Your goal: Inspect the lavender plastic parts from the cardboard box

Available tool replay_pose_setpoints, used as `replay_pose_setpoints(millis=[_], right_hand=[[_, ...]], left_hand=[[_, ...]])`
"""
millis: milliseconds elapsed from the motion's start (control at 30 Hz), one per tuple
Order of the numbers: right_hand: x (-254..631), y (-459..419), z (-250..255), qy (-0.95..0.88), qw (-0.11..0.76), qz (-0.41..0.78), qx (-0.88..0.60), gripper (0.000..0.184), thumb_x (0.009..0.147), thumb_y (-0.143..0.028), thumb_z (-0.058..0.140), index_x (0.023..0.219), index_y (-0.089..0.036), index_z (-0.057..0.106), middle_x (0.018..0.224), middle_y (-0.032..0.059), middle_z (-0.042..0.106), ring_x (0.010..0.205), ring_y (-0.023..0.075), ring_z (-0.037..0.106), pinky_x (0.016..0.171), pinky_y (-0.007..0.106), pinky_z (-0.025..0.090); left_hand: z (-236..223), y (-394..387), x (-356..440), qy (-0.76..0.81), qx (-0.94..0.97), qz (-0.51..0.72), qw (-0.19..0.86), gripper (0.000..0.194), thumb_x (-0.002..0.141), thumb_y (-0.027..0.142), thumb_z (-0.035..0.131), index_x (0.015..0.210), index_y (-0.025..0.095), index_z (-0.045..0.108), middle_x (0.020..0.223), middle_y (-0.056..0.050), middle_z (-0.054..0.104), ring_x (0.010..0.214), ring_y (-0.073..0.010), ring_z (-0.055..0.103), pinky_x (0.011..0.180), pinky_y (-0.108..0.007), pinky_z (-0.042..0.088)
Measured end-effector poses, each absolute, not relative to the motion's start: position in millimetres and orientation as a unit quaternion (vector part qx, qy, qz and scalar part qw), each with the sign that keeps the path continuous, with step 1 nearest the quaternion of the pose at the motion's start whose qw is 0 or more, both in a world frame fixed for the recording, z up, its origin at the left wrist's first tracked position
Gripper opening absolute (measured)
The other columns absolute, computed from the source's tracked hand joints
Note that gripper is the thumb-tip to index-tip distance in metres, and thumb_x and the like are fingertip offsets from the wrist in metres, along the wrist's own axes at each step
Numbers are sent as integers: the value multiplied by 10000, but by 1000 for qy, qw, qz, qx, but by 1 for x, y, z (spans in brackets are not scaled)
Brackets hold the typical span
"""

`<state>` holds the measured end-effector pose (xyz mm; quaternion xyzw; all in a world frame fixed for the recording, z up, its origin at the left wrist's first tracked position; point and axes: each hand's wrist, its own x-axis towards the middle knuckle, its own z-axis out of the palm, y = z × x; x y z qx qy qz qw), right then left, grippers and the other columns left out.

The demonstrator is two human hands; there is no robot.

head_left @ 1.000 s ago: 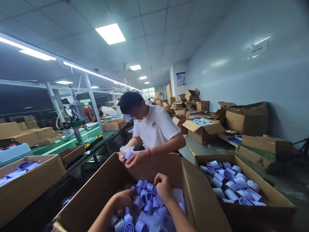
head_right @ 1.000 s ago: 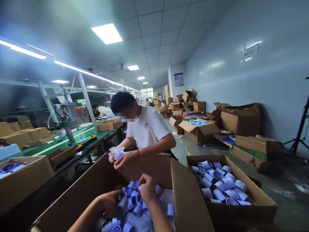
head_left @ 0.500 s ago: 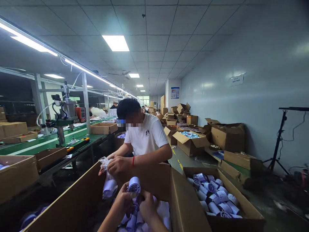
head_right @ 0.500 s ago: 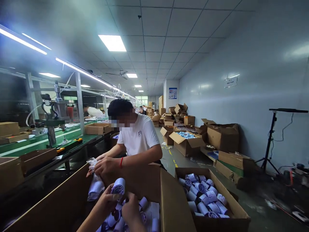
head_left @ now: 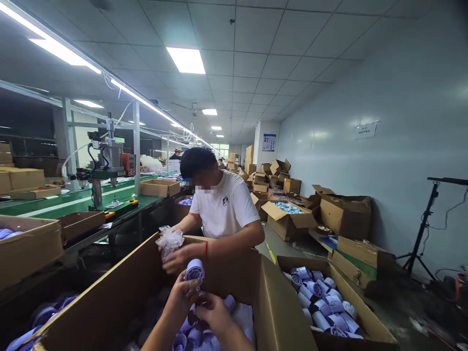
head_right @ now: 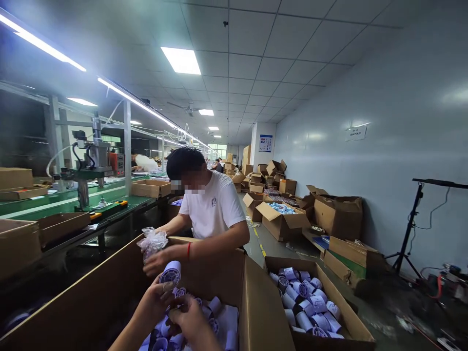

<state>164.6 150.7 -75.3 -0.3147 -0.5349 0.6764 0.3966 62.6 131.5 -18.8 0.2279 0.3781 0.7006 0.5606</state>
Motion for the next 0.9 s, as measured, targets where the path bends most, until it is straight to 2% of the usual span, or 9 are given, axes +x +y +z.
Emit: replay_pose_setpoints(millis=[133,367,500,633,700,800,900], right_hand=[[169,154,-70,-499,436,671,-332,497,416,-512,796,722,-184,581,518,-45,561,440,100,467,468,246,342],[170,160,-73,-464,488,665,-323,517,354,-490,838,672,-189,564,562,-37,578,476,100,470,471,240,350],[174,160,-67,-443,521,664,-304,481,389,-467,828,677,-198,551,589,-28,590,522,125,519,501,251,370],[184,161,-57,-462,547,603,-353,438,443,-484,786,622,-201,504,500,-55,527,462,100,456,502,248,349],[190,161,-52,-480,552,567,-379,433,486,-516,752,586,-211,461,464,-70,479,428,88,406,470,242,312],[198,159,-44,-490,571,533,-387,423,548,-531,719,590,-218,438,474,-81,442,427,79,370,450,233,287],[203,157,-38,-485,578,543,-367,433,570,-578,701,703,-211,513,493,-73,476,452,94,400,449,229,302]], left_hand=[[-14,128,63,357,206,713,567,371,424,72,653,763,190,558,486,89,454,389,-44,376,416,-179,326],[-10,125,55,337,177,723,577,333,433,66,647,720,188,530,576,64,531,463,-61,466,454,-187,359],[-12,131,52,380,195,721,545,340,505,85,650,805,194,534,613,51,530,482,-82,501,466,-199,365],[-17,141,46,441,188,723,497,351,598,130,642,898,226,487,622,64,505,457,-82,483,440,-190,333],[-20,144,43,462,185,730,468,386,621,127,640,941,240,457,686,53,530,496,-94,527,463,-199,371],[-23,145,39,472,180,739,446,512,575,76,702,967,241,417,766,33,536,577,-129,598,544,-255,467],[-22,141,40,450,185,746,455,603,512,4,738,968,225,410,782,18,548,610,-139,620,604,-279,504]])
